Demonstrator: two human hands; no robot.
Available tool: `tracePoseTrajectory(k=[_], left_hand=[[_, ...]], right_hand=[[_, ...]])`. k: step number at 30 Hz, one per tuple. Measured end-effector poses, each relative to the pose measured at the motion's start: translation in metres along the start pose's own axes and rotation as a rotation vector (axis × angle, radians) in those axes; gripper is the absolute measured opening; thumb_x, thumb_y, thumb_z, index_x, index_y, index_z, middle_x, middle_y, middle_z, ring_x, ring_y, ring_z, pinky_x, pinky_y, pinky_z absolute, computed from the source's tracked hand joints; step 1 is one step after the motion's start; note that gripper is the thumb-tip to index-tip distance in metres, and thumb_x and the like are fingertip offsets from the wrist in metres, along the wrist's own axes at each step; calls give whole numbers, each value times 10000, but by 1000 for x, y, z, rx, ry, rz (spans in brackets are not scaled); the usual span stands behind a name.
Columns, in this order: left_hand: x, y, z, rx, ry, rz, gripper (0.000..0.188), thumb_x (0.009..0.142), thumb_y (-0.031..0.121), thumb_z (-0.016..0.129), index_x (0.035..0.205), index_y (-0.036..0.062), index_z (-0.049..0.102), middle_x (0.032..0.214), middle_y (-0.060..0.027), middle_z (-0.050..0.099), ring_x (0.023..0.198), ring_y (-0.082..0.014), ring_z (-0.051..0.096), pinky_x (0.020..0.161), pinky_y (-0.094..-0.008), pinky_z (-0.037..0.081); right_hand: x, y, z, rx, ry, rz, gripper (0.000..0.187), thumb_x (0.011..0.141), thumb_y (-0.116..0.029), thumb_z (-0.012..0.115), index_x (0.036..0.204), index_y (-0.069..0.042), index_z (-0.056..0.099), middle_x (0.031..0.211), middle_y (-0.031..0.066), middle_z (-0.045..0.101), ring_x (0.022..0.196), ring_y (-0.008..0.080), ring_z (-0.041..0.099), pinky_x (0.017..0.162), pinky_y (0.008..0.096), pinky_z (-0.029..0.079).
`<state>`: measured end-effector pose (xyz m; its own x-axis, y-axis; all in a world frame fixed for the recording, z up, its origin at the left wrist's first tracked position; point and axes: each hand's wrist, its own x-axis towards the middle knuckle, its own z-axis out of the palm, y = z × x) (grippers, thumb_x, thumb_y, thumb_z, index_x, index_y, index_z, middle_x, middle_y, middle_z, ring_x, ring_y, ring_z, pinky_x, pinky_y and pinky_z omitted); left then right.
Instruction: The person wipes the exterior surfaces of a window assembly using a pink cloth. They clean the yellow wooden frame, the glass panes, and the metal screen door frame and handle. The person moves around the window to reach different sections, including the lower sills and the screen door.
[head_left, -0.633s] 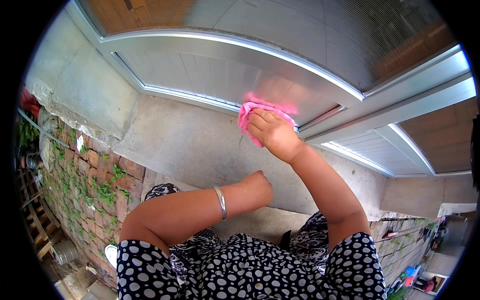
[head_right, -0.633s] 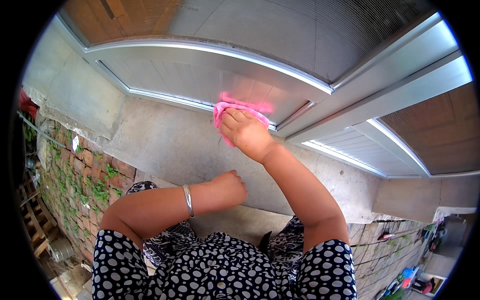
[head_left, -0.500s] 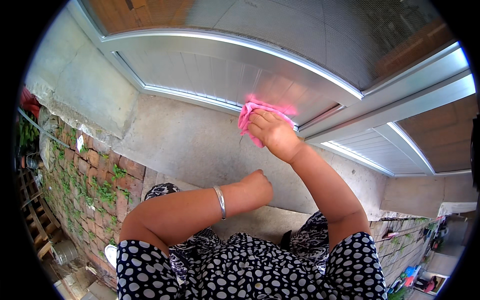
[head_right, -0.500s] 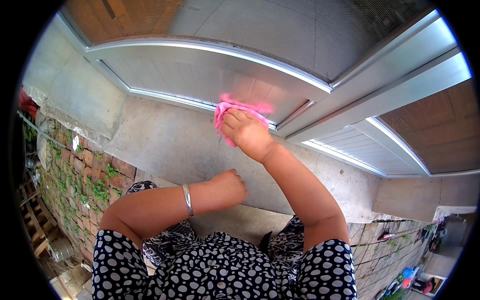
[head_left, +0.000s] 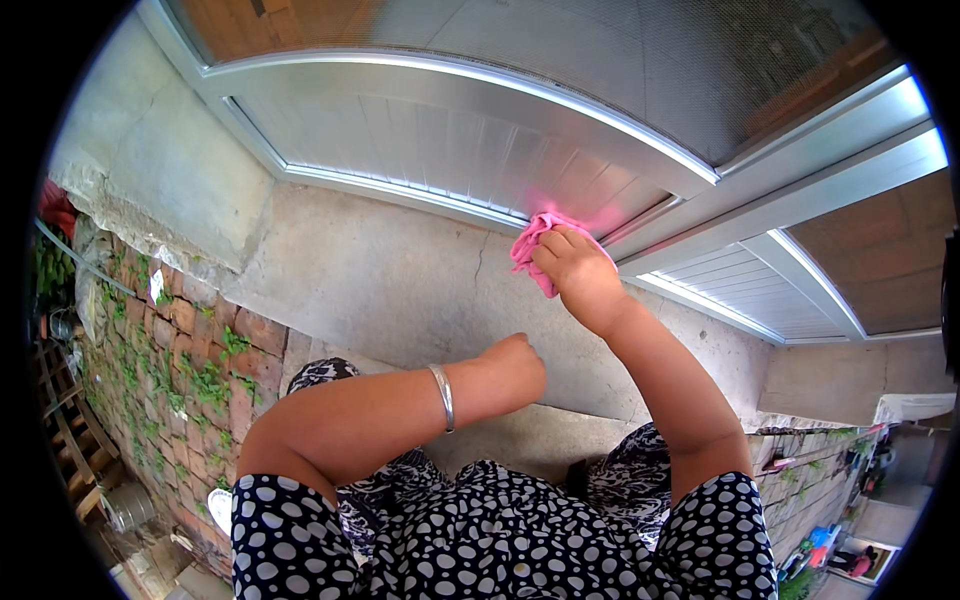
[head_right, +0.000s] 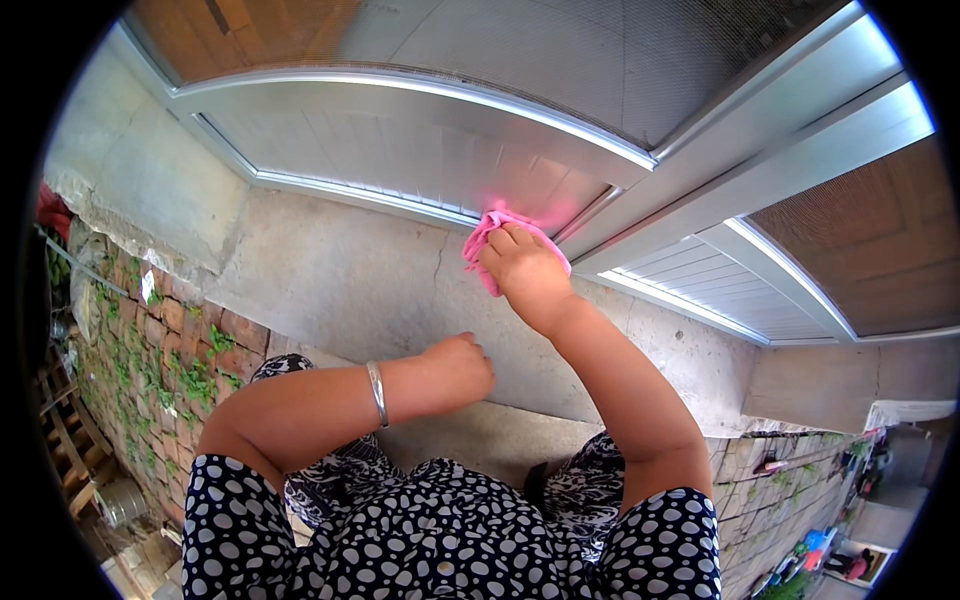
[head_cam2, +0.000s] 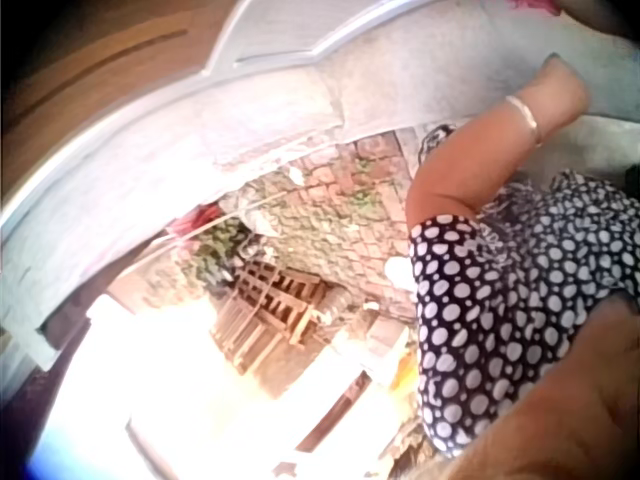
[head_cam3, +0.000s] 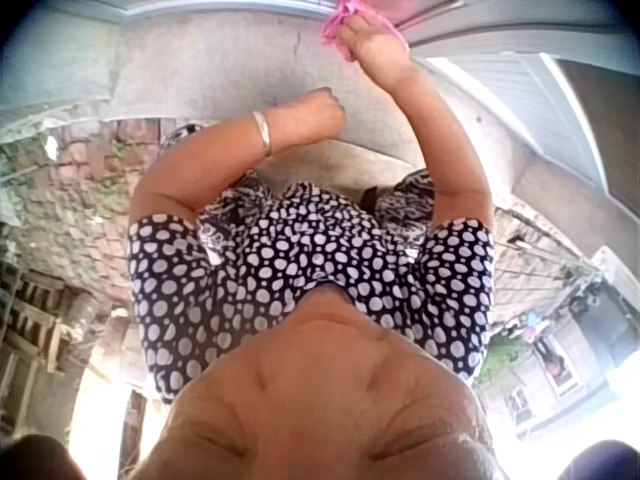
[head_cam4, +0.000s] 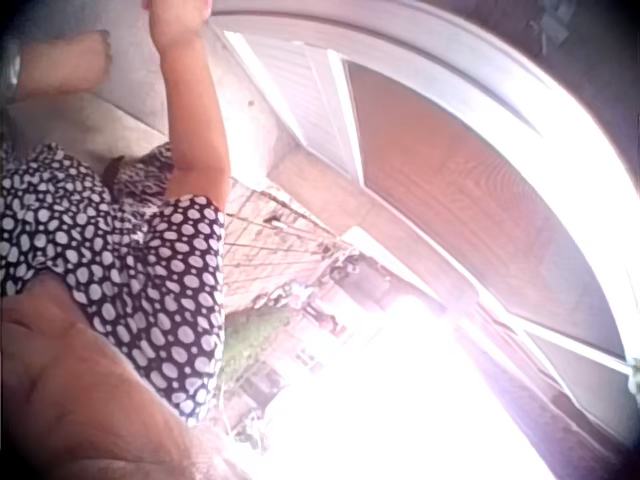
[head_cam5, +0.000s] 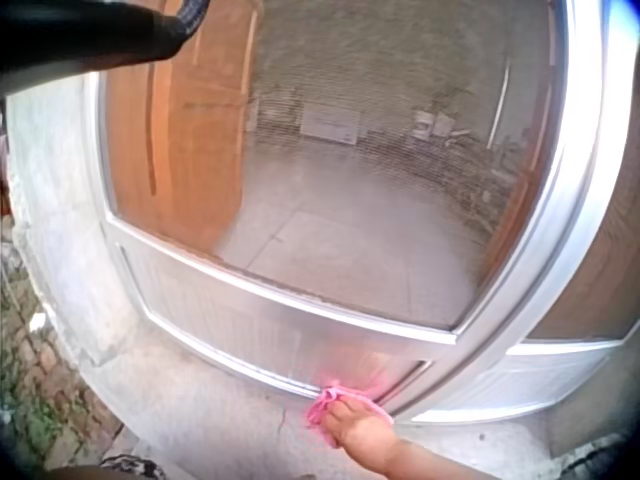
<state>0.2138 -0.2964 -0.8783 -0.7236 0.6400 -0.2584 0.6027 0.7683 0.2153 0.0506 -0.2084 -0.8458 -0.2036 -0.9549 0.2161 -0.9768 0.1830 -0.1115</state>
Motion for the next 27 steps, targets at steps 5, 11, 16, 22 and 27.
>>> tracePoseTrajectory(k=[5, 11, 16, 22, 27], left_hand=[[0, -1, -7, -20, -11, 9, 70, 742, 146, 653, 767, 118, 712, 808, -42, 706, 794, -215, 685, 776, -367, 489], [5, -1, -3, -41, -22, -5, 88, 760, 141, 649, 791, 109, 725, 819, -47, 708, 819, -220, 687, 805, -375, 489], [4, -3, -1, -77, -47, -16, 94, 771, 128, 639, 789, 101, 727, 829, -56, 710, 826, -228, 687, 822, -392, 492], [4, -6, -1, -66, 16, 21, 88, 765, 135, 636, 760, 105, 718, 794, -55, 705, 799, -223, 687, 808, -389, 492], [4, -6, -3, -48, 11, 9, 84, 753, 148, 640, 760, 111, 716, 791, -51, 701, 777, -219, 687, 786, -379, 495]], right_hand=[[-21, 4, -17, -97, -155, 120, 270, 710, -18, 666, 969, -82, 624, 1038, 66, 615, 1056, 275, 592, 893, 376, 517], [-22, -9, -50, -144, -213, 174, 241, 715, -33, 667, 947, -77, 624, 1054, 84, 616, 1015, 284, 616, 868, 387, 531], [8, -27, -86, -355, 247, -74, 286, 691, -101, 681, 973, -73, 642, 1090, 94, 611, 1031, 273, 609, 882, 387, 533], [-7, 6, -45, -382, 148, -112, 319, 673, -113, 697, 986, -79, 645, 1089, 67, 608, 1060, 251, 601, 865, 372, 540], [-13, 10, -15, -253, 53, -22, 325, 673, -84, 702, 994, -92, 651, 1109, 41, 623, 1064, 241, 607, 830, 356, 554]])
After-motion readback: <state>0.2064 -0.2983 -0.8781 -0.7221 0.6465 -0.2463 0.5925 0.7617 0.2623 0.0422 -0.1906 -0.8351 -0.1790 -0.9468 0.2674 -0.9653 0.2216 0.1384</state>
